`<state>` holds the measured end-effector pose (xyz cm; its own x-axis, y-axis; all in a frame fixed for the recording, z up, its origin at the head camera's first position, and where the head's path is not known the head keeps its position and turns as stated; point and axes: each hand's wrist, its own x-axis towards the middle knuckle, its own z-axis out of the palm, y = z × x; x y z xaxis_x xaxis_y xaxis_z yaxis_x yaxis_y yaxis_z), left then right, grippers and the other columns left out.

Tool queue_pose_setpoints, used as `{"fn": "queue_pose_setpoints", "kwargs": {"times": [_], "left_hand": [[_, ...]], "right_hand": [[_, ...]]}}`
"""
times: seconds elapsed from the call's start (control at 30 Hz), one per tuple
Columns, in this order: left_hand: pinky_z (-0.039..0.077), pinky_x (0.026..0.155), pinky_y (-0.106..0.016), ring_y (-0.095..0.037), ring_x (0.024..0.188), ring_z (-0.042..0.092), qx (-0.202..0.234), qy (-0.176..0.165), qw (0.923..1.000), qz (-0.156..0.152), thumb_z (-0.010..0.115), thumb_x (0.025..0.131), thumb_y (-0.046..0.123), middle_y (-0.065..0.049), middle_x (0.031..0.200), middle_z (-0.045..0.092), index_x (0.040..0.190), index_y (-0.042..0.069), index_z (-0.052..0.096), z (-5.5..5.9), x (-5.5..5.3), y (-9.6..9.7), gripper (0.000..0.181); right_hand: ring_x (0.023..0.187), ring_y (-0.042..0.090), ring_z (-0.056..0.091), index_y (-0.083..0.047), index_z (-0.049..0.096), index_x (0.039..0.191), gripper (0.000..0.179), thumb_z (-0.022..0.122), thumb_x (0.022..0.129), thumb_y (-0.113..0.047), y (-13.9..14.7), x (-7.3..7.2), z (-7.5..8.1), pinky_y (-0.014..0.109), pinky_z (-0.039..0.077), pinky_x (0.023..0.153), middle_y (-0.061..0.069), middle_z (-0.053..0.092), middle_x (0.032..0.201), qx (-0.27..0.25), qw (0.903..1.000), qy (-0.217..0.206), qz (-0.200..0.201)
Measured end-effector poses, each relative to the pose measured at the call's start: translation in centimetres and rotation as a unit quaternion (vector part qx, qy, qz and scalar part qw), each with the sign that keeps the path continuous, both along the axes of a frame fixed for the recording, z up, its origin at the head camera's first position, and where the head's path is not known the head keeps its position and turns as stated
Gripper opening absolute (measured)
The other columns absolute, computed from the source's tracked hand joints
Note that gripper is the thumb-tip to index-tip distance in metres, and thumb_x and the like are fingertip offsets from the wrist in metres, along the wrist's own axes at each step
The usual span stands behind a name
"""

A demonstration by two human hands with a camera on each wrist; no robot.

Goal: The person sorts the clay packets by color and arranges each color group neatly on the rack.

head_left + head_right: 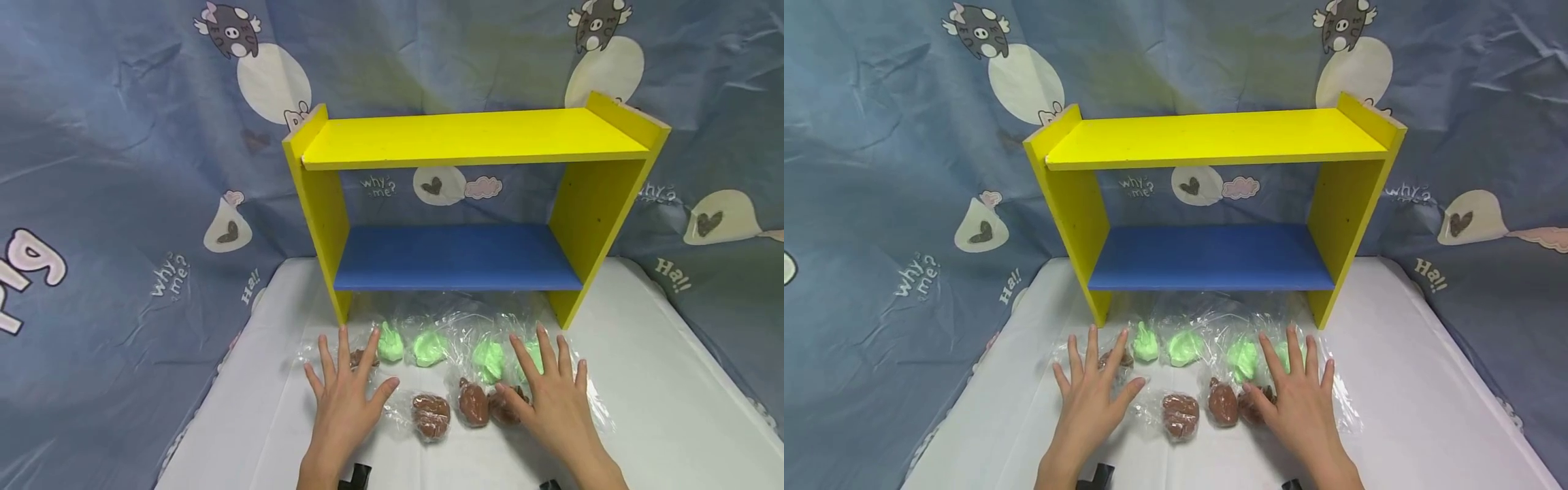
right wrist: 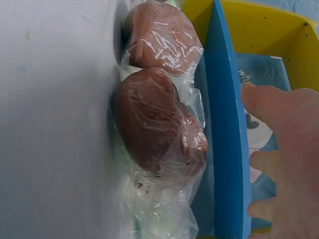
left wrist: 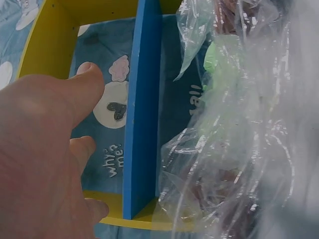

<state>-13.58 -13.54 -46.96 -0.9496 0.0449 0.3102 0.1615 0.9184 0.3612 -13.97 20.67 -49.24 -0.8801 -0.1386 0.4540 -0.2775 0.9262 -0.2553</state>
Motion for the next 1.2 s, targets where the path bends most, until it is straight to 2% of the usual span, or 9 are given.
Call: {"fn": "queue_pose_setpoints", "kwargs": {"times": [0.13, 0.27, 0.37, 0.5, 0.6, 0.73, 0.93, 1.07, 1.2], "left_hand": [[-0.006, 0.106, -0.079, -0.041, 0.148, -0.023, -0.009, -0.006, 0.9999, -0.007, 0.052, 0.090, 0.074, -0.009, 0.168, -0.012, 0.160, 0.048, 0.009, -0.1, -0.1, -0.1, 0.085], [-0.003, 0.108, -0.079, -0.040, 0.149, -0.021, 0.001, 0.006, 0.9997, -0.022, 0.056, 0.090, 0.070, -0.011, 0.168, -0.009, 0.160, 0.046, 0.009, 0.1, -0.3, -0.4, 0.088], [0.000, 0.109, -0.079, -0.039, 0.150, -0.017, 0.019, 0.022, 0.9989, -0.036, 0.063, 0.090, 0.063, -0.011, 0.168, -0.007, 0.161, 0.041, 0.013, 0.5, -0.6, -0.7, 0.090], [0.005, 0.109, -0.079, -0.040, 0.151, -0.011, 0.024, 0.034, 0.9981, -0.045, 0.065, 0.090, 0.061, -0.013, 0.168, -0.001, 0.162, 0.037, 0.015, 1.1, -1.3, -1.3, 0.091], [0.009, 0.108, -0.079, -0.041, 0.151, -0.007, 0.028, 0.040, 0.9977, -0.046, 0.066, 0.090, 0.059, -0.014, 0.168, 0.004, 0.162, 0.037, 0.015, 1.6, -1.7, -1.8, 0.091], [0.011, 0.108, -0.079, -0.041, 0.152, -0.001, 0.060, 0.053, 0.9953, -0.055, 0.071, 0.091, 0.050, -0.013, 0.167, 0.008, 0.162, 0.035, 0.019, 2.2, -2.3, -2.6, 0.090], [0.017, 0.110, -0.075, -0.043, 0.150, 0.009, 0.099, 0.084, 0.9893, -0.066, 0.068, 0.095, 0.042, -0.017, 0.165, 0.016, 0.162, 0.027, 0.023, 3.1, -4.2, -3.6, 0.082], [0.020, 0.110, -0.073, -0.043, 0.150, 0.013, 0.122, 0.089, 0.9861, -0.070, 0.067, 0.097, 0.039, -0.020, 0.163, 0.020, 0.162, 0.021, 0.024, 3.6, -5.2, -4.0, 0.080], [0.028, 0.110, -0.069, -0.040, 0.148, 0.020, 0.136, 0.098, 0.9829, -0.075, 0.066, 0.098, 0.037, -0.021, 0.162, 0.023, 0.161, 0.017, 0.025, 3.9, -6.2, -4.5, 0.079]], "right_hand": [[0.146, 0.052, 0.014, -0.026, 0.036, 0.158, 0.086, 0.072, 0.086, -0.056, 0.1, 0.1, -0.5, 0.082, 0.024, 0.099, 0.022, 0.020, 0.163, -0.012, 0.9997, 0.005, 0.020], [0.141, 0.055, 0.024, -0.023, 0.040, 0.156, 0.086, 0.077, 0.084, -0.050, 0.0, 0.2, -0.8, 0.077, 0.033, 0.097, 0.024, 0.024, 0.161, -0.025, 0.9985, 0.010, 0.048], [0.139, 0.051, 0.030, -0.022, 0.042, 0.155, 0.083, 0.078, 0.084, -0.048, -0.1, 0.3, -0.8, 0.074, 0.040, 0.093, 0.021, 0.026, 0.161, -0.033, 0.9978, 0.007, 0.056], [0.133, 0.044, 0.040, -0.020, 0.047, 0.152, 0.079, 0.080, 0.084, -0.043, -0.1, 0.5, -0.7, 0.068, 0.046, 0.088, 0.018, 0.033, 0.158, -0.033, 0.9974, 0.002, 0.065], [0.125, 0.043, 0.048, -0.019, 0.051, 0.149, 0.077, 0.081, 0.082, -0.042, -0.3, 0.8, -0.7, 0.064, 0.048, 0.084, 0.018, 0.040, 0.153, -0.017, 0.9971, 0.004, 0.074], [0.114, 0.040, 0.055, -0.018, 0.054, 0.146, 0.076, 0.082, 0.080, -0.045, -0.5, 1.1, -0.6, 0.056, 0.050, 0.075, 0.018, 0.047, 0.147, 0.012, 0.9962, 0.013, 0.085], [0.107, 0.032, 0.057, -0.019, 0.056, 0.144, 0.075, 0.083, 0.078, -0.044, -0.8, 1.7, -0.8, 0.041, 0.053, 0.060, 0.015, 0.052, 0.140, 0.028, 0.9962, -0.004, 0.082], [0.104, 0.029, 0.056, -0.020, 0.056, 0.145, 0.077, 0.084, 0.078, -0.044, -1.1, 2.0, -1.2, 0.029, 0.048, 0.047, 0.014, 0.054, 0.137, 0.036, 0.9958, -0.024, 0.080], [0.101, 0.028, 0.056, -0.021, 0.057, 0.144, 0.077, 0.085, 0.076, -0.045, -1.3, 2.2, -1.5, 0.025, 0.044, 0.045, 0.013, 0.055, 0.136, 0.042, 0.9964, -0.026, 0.070]]}}
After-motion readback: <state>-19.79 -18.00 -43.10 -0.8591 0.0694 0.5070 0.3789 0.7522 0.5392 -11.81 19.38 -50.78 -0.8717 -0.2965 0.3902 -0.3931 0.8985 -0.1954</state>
